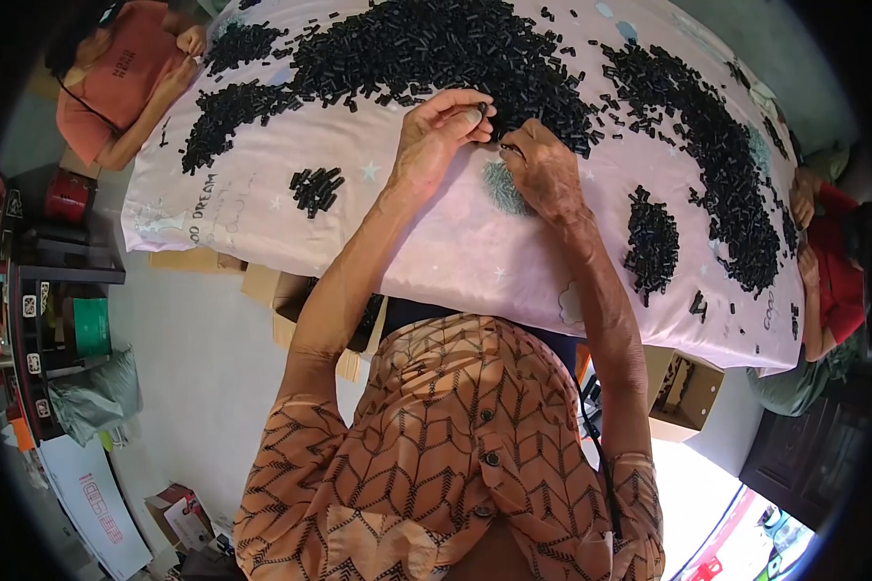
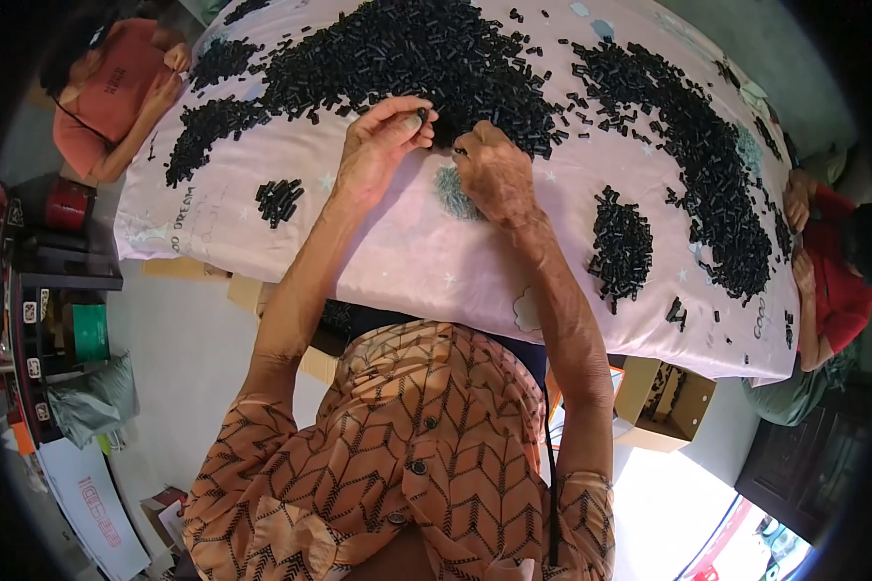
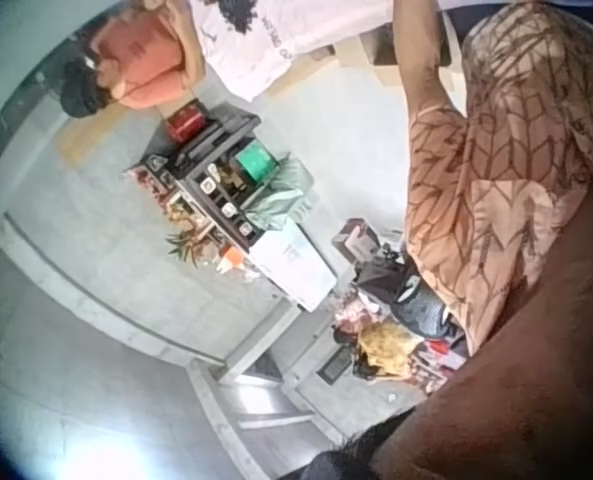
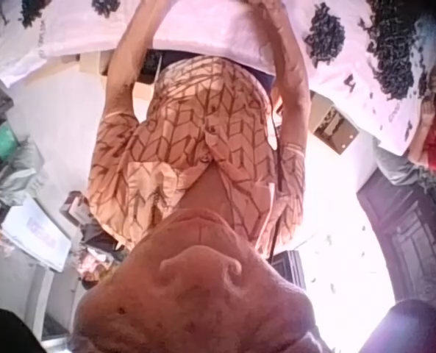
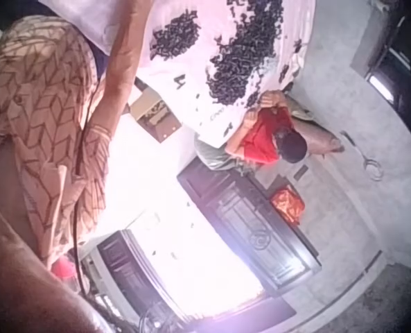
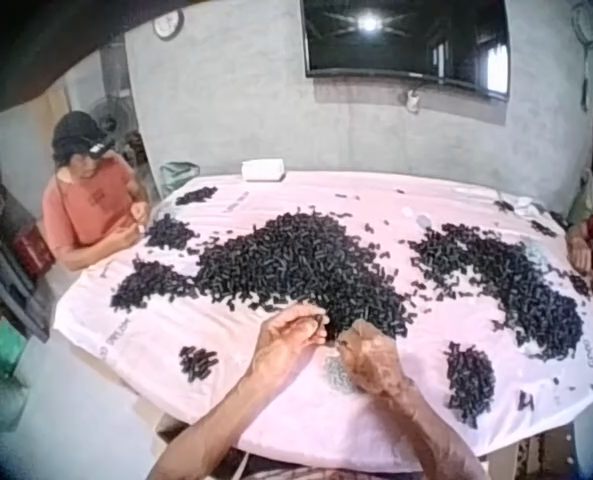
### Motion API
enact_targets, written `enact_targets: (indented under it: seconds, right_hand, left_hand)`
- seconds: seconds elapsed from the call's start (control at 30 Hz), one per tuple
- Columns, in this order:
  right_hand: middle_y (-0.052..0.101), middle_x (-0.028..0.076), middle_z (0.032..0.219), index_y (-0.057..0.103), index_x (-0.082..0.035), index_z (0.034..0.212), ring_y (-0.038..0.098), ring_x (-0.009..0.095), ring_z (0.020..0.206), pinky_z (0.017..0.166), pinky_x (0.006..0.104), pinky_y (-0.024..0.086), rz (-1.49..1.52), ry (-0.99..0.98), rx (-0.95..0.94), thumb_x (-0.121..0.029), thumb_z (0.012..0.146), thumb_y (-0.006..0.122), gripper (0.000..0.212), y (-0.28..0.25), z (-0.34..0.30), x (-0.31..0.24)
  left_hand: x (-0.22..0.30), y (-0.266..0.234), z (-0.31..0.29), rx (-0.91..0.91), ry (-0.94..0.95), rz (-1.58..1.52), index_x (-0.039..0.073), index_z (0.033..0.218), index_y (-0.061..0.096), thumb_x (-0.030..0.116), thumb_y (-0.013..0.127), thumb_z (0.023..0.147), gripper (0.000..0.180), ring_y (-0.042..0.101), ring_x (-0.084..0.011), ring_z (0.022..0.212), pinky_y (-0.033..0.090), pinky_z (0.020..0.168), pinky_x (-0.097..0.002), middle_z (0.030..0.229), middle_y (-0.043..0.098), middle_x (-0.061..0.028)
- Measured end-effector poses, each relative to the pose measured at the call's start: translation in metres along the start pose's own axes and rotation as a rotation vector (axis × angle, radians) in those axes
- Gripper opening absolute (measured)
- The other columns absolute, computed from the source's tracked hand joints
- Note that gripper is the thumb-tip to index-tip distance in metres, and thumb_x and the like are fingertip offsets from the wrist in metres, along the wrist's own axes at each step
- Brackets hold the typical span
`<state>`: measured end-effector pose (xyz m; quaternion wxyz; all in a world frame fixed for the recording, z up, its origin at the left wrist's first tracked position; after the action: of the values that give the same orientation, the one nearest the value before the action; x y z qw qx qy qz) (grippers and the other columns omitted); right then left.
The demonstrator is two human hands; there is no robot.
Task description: Manually sorting and inspecting small black plastic components on a table.
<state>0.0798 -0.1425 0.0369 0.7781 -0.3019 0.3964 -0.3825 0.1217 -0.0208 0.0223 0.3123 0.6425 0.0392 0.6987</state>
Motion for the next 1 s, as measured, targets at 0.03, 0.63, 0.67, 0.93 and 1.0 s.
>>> enact_targets:
  seconds: [0.03,0.63,0.67,0.93,1.0]
  right_hand:
    - [0.059,0.01,0.082,0.065,-0.004,0.083,0.061,0.028,0.074,0.065,0.037,0.051,-0.004,0.015,-0.012,-0.009,0.078,0.062,0.007,0.0,0.0,0.001]
    - [0.062,0.007,0.073,0.059,0.001,0.091,0.059,0.01,0.062,0.052,0.0225,0.046,1.114,0.327,0.018,-0.007,0.09,0.057,0.008,-0.014,-0.007,0.017]
    - [0.062,0.007,0.073,0.059,0.001,0.091,0.059,0.01,0.062,0.052,0.0225,0.046,1.117,0.324,0.013,-0.007,0.09,0.057,0.008,-0.017,-0.005,0.015]
    - [0.064,0.009,0.076,0.062,0.003,0.092,0.061,0.014,0.061,0.055,0.025,0.051,1.314,0.41,0.01,-0.004,0.087,0.063,0.008,-0.034,-0.01,0.019]
    - [0.065,0.01,0.076,0.062,0.003,0.093,0.061,0.014,0.063,0.056,0.0254,0.051,1.29,0.406,-0.006,-0.002,0.086,0.064,0.009,-0.031,-0.011,0.017]
  left_hand:
    - [0.001,0.001,0.0,-0.006,0.003,0.02,0.0,0.109,0.062,0.001,0.056,0.089,0.021,0.06,-0.0147,0.085,0.051,0.08,-0.0275,0.102,0.064,-0.0107]
    - [-0.006,0.005,-0.005,-0.046,-0.058,-0.032,-0.001,0.106,0.062,0.002,0.06,0.087,0.019,0.06,-0.0147,0.081,0.05,0.075,-0.0274,0.096,0.064,-0.01]
    - [-0.006,0.003,-0.005,-0.06,-0.047,-0.045,0.0,0.105,0.062,0.003,0.059,0.088,0.018,0.061,-0.0139,0.079,0.051,0.073,-0.0264,0.093,0.065,-0.0099]
    - [-0.007,0.02,-0.006,-0.151,-0.064,-0.077,0.0,0.103,0.063,0.005,0.059,0.089,0.015,0.062,-0.0133,0.073,0.053,0.067,-0.0256,0.087,0.066,-0.0097]
    - [-0.011,0.019,-0.007,-0.144,-0.106,-0.026,-0.001,0.104,0.062,0.007,0.059,0.09,0.016,0.06,-0.0148,0.072,0.05,0.067,-0.0281,0.085,0.064,-0.009]
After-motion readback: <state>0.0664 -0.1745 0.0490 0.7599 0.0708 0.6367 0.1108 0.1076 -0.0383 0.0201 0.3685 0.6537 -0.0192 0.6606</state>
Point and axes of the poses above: each hand's wrist, its own z-axis towards the middle knuckle, its own y-axis out of the palm, x = y × z, the point moved 10 cm from there along z, towards the middle knuckle
